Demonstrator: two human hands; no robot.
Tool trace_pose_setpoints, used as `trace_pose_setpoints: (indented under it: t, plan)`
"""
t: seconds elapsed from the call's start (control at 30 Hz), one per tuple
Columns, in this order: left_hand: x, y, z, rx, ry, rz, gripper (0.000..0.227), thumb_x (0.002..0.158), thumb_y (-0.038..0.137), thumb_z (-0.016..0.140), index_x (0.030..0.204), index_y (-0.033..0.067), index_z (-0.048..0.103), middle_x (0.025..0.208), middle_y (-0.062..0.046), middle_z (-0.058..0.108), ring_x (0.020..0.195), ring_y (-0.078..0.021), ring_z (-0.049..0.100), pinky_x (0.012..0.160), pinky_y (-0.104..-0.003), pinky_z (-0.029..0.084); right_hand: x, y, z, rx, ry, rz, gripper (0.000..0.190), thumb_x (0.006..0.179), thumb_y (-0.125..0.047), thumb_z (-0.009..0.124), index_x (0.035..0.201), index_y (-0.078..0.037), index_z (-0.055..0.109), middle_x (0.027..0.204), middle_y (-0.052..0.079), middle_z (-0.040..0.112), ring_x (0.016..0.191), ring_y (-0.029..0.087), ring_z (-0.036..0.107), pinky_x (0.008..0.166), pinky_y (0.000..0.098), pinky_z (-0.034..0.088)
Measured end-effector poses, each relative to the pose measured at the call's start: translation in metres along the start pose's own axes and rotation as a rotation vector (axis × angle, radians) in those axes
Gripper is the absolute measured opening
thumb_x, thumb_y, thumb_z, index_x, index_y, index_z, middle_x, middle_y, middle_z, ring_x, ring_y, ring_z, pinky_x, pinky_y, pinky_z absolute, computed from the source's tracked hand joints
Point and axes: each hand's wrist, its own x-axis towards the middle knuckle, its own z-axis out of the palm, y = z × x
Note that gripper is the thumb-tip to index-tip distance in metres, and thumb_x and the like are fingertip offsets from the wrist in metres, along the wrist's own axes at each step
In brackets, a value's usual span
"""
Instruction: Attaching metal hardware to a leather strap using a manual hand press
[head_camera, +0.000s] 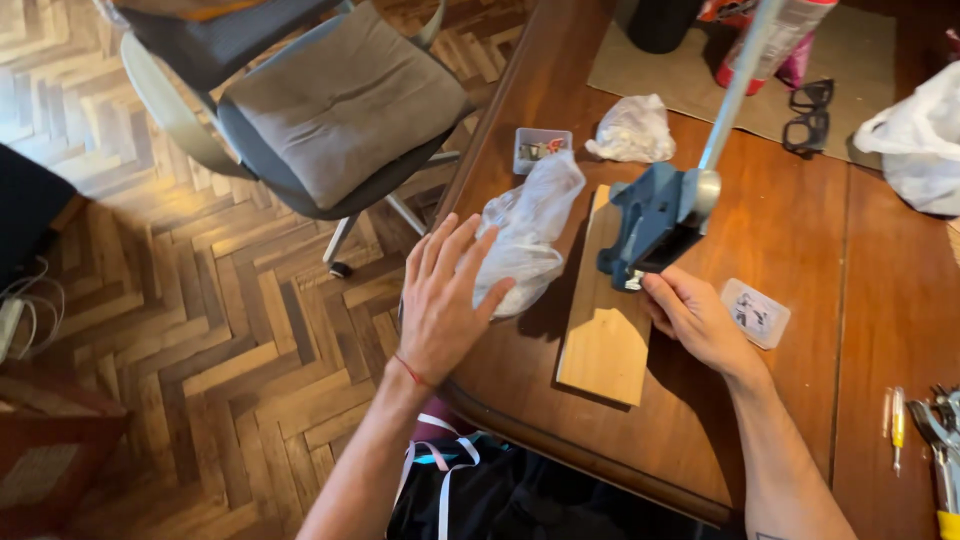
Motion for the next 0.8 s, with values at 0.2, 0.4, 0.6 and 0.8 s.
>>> trace_pose_setpoints:
  t: [0.2,0.4,0.6,0.8]
  plan:
    - [-0.045,-0.011,0.009,-0.224,-0.161,-0.109,0.011,0.112,0.032,0.079,0.121,0.0249,0.080,0.116,0.001,0.082,0.107,-0.0267,0.084,0.091,-0.042,0.068,-0.034,-0.114,0.018,-0.629,0.251,0.030,0.029,0.122,-0.036,0.073,0.105,-0.013,0.077,0.078,0.015,0.080,0.071,0.039,0.078,0.071,0.0480,0.062]
    - [-0.046,0.027,-0.044,-0.239,0.042,0.109,0.010,0.107,0.013,0.090,0.108,0.0062,0.082,0.146,-0.016,0.079,0.138,-0.0402,0.075,0.115,-0.056,0.061,-0.062,-0.159,0.106,-0.604,0.180,-0.612,0.023,0.105,-0.017,0.087,0.124,-0.010,0.077,0.132,0.008,0.079,0.118,0.024,0.077,0.112,0.0377,0.062]
    - [-0.053,0.027,-0.057,-0.364,-0.046,0.079,0.018,0.108,0.022,0.091,0.107,0.0068,0.080,0.144,-0.014,0.077,0.142,-0.0395,0.072,0.120,-0.055,0.060,-0.035,-0.173,0.130,-0.873,0.090,-0.816,0.011,0.114,-0.011,0.074,0.122,-0.005,0.078,0.146,0.011,0.076,0.138,0.035,0.069,0.108,0.0492,0.057]
    - [-0.051,0.000,-0.037,-0.393,-0.241,0.051,0.062,0.107,0.012,0.084,0.164,0.0021,0.060,0.140,-0.019,0.077,0.124,-0.0387,0.071,0.115,-0.051,0.060,-0.039,-0.180,0.135,-0.462,0.195,-0.673,0.005,0.109,-0.008,0.079,0.113,-0.007,0.077,0.151,0.019,0.064,0.153,0.046,0.062,0.132,0.0574,0.055]
